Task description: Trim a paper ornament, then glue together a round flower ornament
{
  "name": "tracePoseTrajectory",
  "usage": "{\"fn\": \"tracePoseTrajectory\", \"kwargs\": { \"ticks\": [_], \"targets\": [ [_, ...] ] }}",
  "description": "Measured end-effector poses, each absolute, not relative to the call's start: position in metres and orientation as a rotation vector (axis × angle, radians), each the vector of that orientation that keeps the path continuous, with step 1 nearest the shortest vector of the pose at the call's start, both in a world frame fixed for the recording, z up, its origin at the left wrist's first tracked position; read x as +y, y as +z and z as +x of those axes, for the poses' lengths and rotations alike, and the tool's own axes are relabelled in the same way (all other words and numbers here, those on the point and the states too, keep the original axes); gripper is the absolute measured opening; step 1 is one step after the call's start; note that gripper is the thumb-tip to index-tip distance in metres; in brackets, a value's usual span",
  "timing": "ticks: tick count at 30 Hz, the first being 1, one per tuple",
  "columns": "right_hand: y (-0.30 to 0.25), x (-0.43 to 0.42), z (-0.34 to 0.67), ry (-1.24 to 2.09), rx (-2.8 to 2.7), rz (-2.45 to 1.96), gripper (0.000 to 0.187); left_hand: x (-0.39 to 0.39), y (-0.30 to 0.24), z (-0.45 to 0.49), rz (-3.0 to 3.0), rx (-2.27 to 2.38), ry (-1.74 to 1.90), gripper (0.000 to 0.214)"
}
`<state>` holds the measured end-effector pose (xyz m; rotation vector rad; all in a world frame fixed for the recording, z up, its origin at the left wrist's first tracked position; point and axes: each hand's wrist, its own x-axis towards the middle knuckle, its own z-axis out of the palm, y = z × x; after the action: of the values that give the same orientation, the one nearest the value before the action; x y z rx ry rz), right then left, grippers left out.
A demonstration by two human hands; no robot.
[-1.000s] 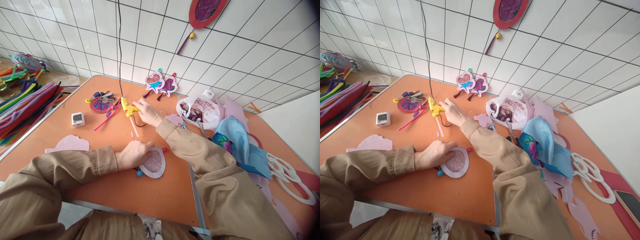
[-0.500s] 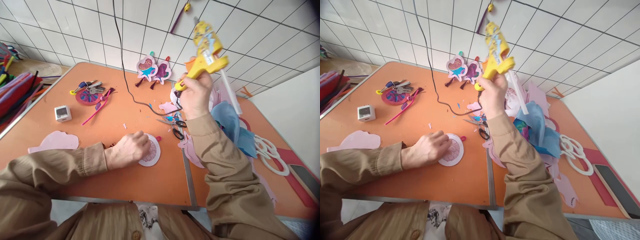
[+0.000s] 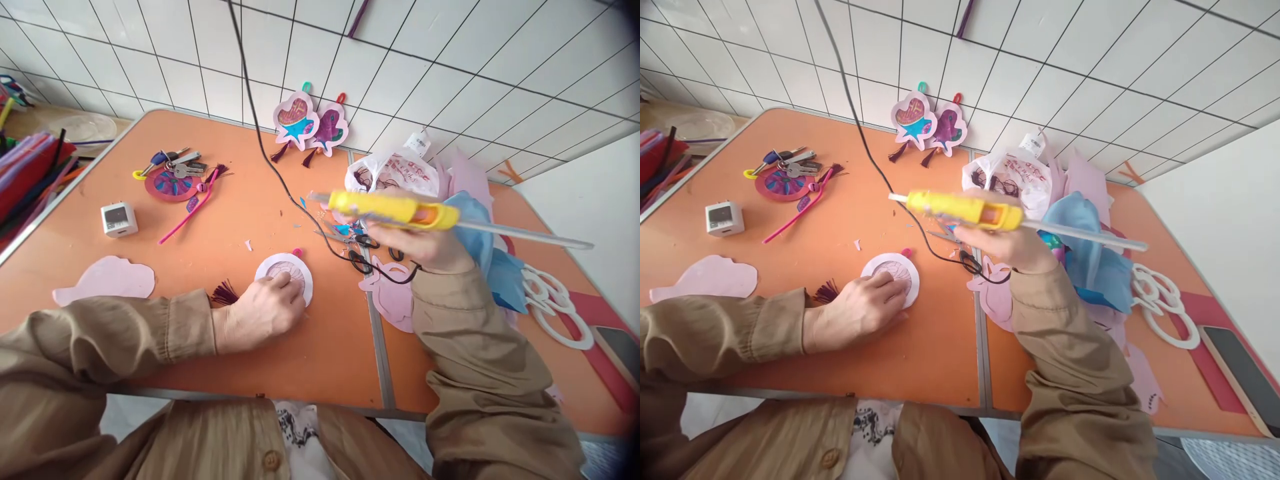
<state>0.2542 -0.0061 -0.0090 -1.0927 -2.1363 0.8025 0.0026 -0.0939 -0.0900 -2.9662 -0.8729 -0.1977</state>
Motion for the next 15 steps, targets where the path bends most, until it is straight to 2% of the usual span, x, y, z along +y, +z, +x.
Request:
{"fn": "tracePoseTrajectory", "kwargs": {
  "ticks": [2,5,9,15],
  "targets": [
    [-0.012,-0.007,0.248,0.842,-2.298,-1.038,0.016,-0.093,-0.089,0.002,-3.003,-0.945,-0.245,0.029],
    [-0.017,-0.006,0.242,0.758,-2.484,-1.079,0.016,-0.091,-0.087,0.002,-3.063,-1.022,-0.266,0.031],
    [-0.017,-0.003,0.243,0.719,-2.522,-1.245,0.017,-0.089,-0.091,0.001,-3.097,-1.027,-0.300,0.024],
    [-0.011,-0.005,0.248,0.711,-2.492,-1.208,0.017,-0.087,-0.096,-0.001,-3.087,-0.967,-0.423,0.017]
  ]
}}
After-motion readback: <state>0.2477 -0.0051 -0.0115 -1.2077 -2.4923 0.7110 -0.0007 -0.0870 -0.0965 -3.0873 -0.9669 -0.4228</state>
